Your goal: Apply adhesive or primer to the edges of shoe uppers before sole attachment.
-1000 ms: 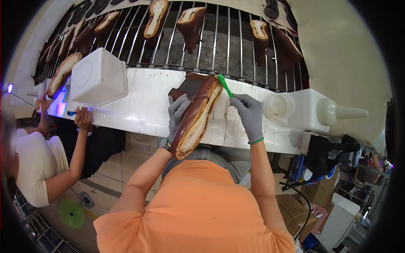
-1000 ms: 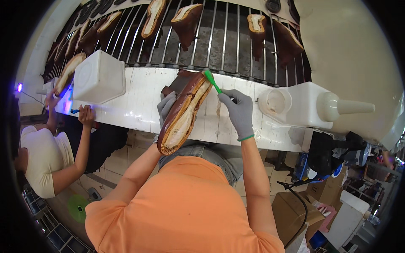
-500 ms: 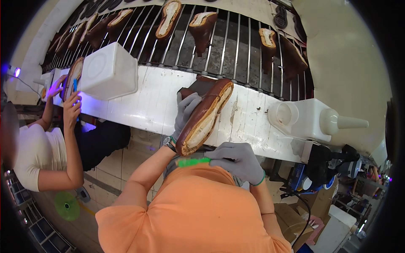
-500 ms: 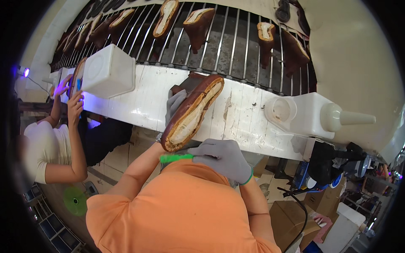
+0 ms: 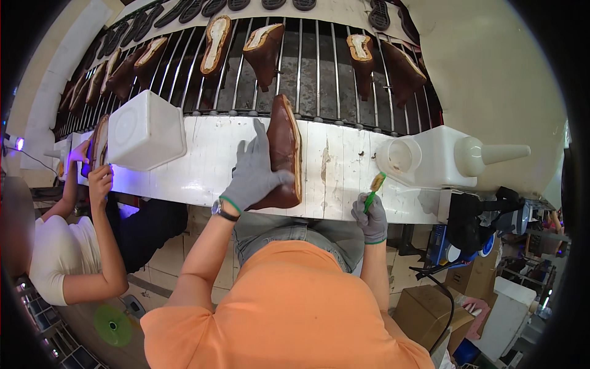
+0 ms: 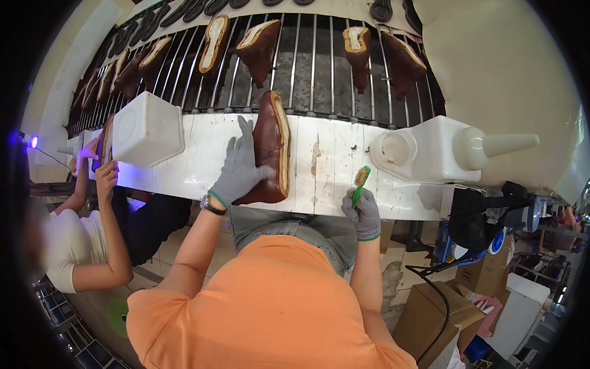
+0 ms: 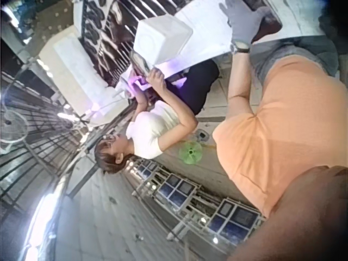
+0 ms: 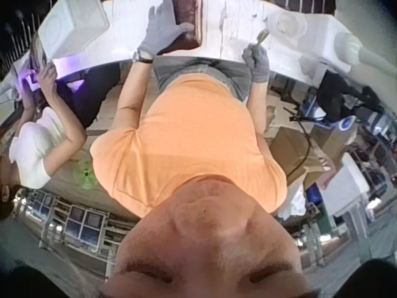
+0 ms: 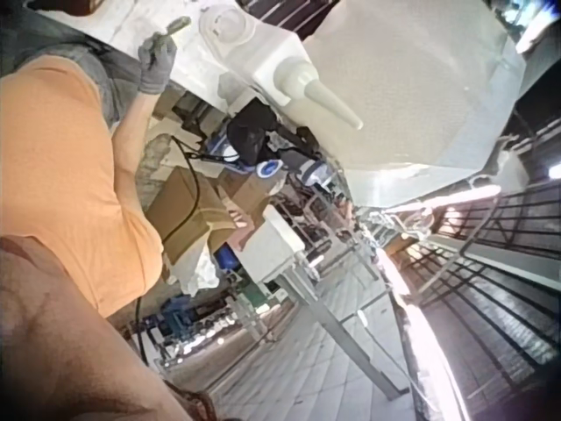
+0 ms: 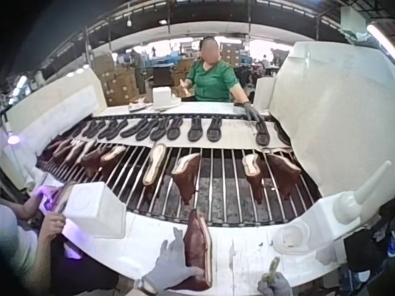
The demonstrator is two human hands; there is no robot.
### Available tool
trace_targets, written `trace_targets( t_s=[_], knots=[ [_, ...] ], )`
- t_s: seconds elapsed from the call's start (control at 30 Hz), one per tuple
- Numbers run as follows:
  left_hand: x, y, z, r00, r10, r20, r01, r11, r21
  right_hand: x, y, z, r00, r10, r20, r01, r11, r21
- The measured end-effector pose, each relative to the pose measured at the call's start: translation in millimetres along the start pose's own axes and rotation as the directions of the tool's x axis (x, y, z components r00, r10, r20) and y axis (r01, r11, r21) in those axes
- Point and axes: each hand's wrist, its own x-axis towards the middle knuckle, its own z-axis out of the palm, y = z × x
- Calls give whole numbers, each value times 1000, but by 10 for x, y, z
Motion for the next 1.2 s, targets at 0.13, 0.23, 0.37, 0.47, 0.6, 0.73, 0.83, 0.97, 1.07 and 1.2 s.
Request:
trace_targets(
  t_s=[0.13,0.23,0.37,0.47,0.6,0.73,0.83,0.97,1.07,1.2],
  knots=[
    [-383,57,-93,940,-46,338,-51,961,271,-7,43,-168,998,8,59,-14,994,105],
    [-388,-2,-136,933,-49,357,-73,944,321,52,0,-153,998,61,35,-63,997,50],
    [-306,-66,-150,956,29,292,-47,997,55,91,-19,-121,997,74,-4,-74,997,1],
    [-294,-45,-166,984,-10,178,95,873,-478,89,-15,-139,997,81,-14,-81,997,6],
    [-154,27,-177,916,-234,327,379,232,-896,82,-1,-191,997,77,-10,-76,996,38],
    [494,96,51,974,-205,98,150,256,-955,69,18,-222,997,82,-10,-82,995,54],
    [1278,17,310,981,-179,-70,-1,362,-932,66,16,-236,996,92,-6,-91,992,82],
    [2055,-154,664,931,-331,-155,111,659,-744,62,13,-245,994,104,-16,-102,991,89],
    [2188,-160,707,859,-397,-325,202,844,-496,41,23,-261,994,104,-23,-101,989,106],
    [2297,191,613,847,-119,-519,-115,911,-395,-52,0,-325,994,82,-75,-76,994,77]
  ],
)
